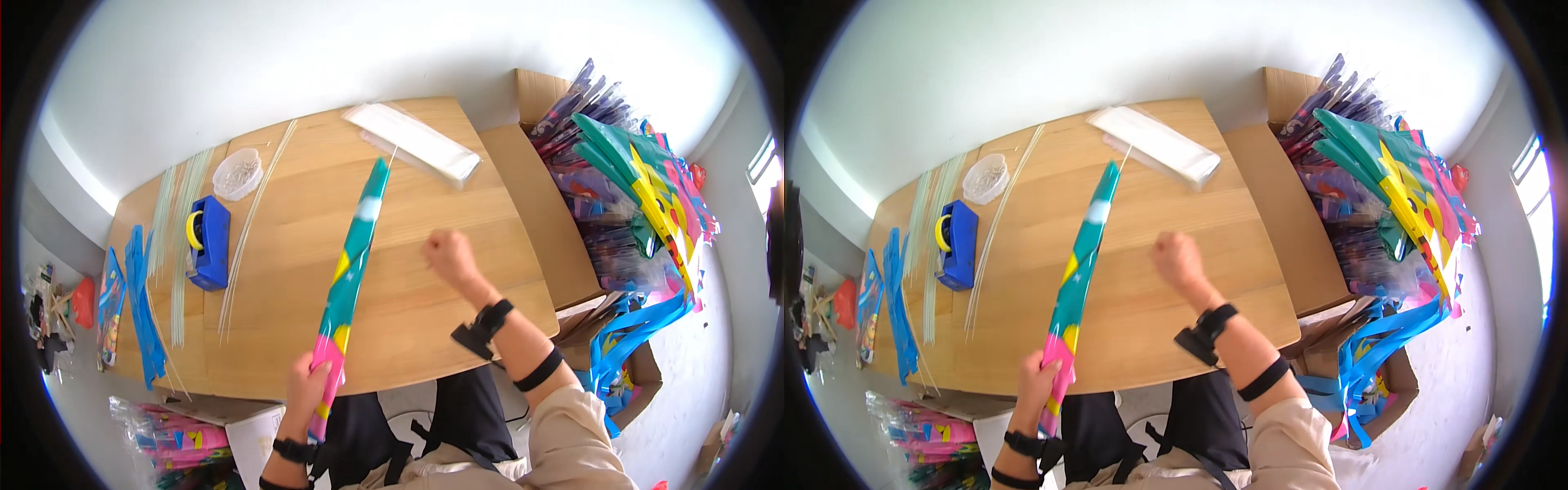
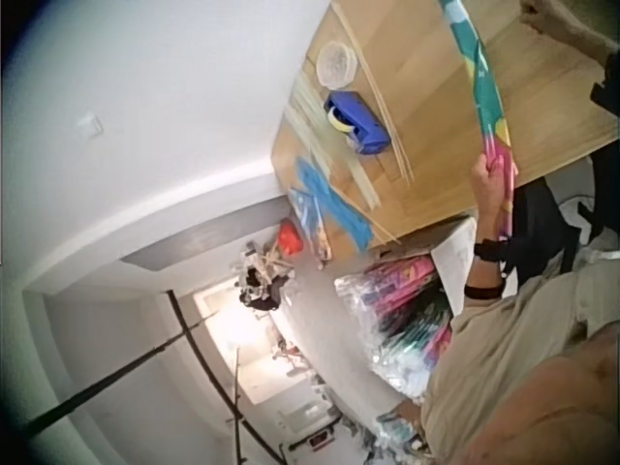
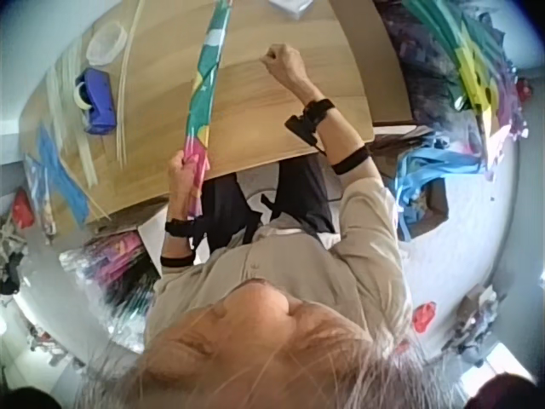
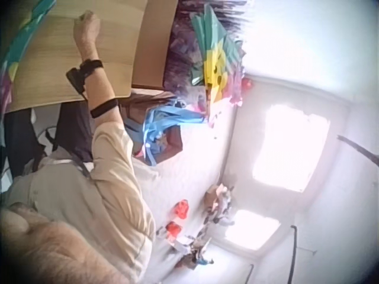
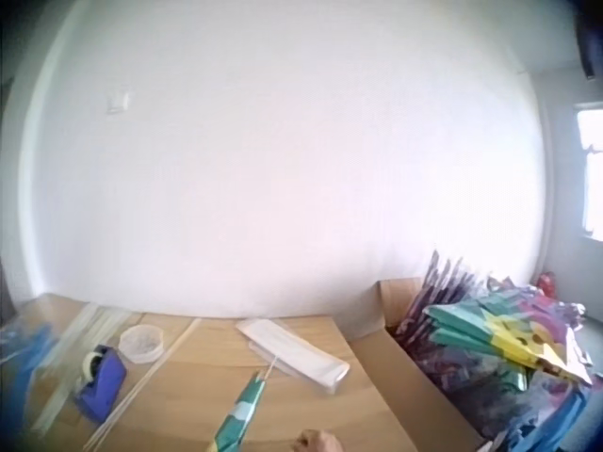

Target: The recorder folds colorful plastic kite components and places them into long plastic sleeves.

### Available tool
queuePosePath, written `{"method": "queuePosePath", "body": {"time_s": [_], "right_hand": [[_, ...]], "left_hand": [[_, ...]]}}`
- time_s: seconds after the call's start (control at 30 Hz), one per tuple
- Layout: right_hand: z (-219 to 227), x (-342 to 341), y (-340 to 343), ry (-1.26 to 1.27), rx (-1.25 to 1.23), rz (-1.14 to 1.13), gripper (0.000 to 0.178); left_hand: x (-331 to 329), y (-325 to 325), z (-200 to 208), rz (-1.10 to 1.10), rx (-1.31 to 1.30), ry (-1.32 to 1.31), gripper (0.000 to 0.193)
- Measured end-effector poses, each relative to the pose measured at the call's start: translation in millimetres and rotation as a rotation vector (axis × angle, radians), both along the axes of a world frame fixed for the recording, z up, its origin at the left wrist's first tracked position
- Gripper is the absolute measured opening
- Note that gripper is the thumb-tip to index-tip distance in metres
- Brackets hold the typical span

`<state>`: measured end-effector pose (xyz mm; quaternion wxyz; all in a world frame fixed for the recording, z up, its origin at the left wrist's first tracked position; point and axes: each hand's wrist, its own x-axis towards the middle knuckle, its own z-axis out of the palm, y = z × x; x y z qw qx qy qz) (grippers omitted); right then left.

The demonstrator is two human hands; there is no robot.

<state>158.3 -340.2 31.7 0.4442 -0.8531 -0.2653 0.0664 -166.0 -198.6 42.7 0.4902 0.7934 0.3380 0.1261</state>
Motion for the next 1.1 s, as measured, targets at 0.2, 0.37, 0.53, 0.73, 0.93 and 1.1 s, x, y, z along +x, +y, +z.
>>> {"method": "queuePosePath", "body": {"time_s": [0.2,0.37,0.53,0.73,0.93,1.1], "right_hand": [[24,101,-7,-0.164,-0.146,-0.408,0.026],[9,138,11,-0.669,-0.383,-0.363,0.030],[-1,162,17,-0.444,-0.531,-0.195,0.026],[-68,223,-24,-0.470,-0.549,-0.391,0.022],[16,176,33,0.701,0.999,-0.599,0.023],[14,122,4,0.673,0.991,-0.575,0.023]], "left_hand": [[-38,5,-26,0.048,-0.011,0.155,0.014],[-31,6,-27,0.045,0.014,0.143,0.015],[-41,7,-42,0.154,-0.132,0.072,0.007],[-24,-4,-43,0.161,-0.257,0.036,0.007],[-36,5,-29,0.115,-0.111,0.055,0.008],[-37,8,-36,0.112,-0.097,0.080,0.011]]}}
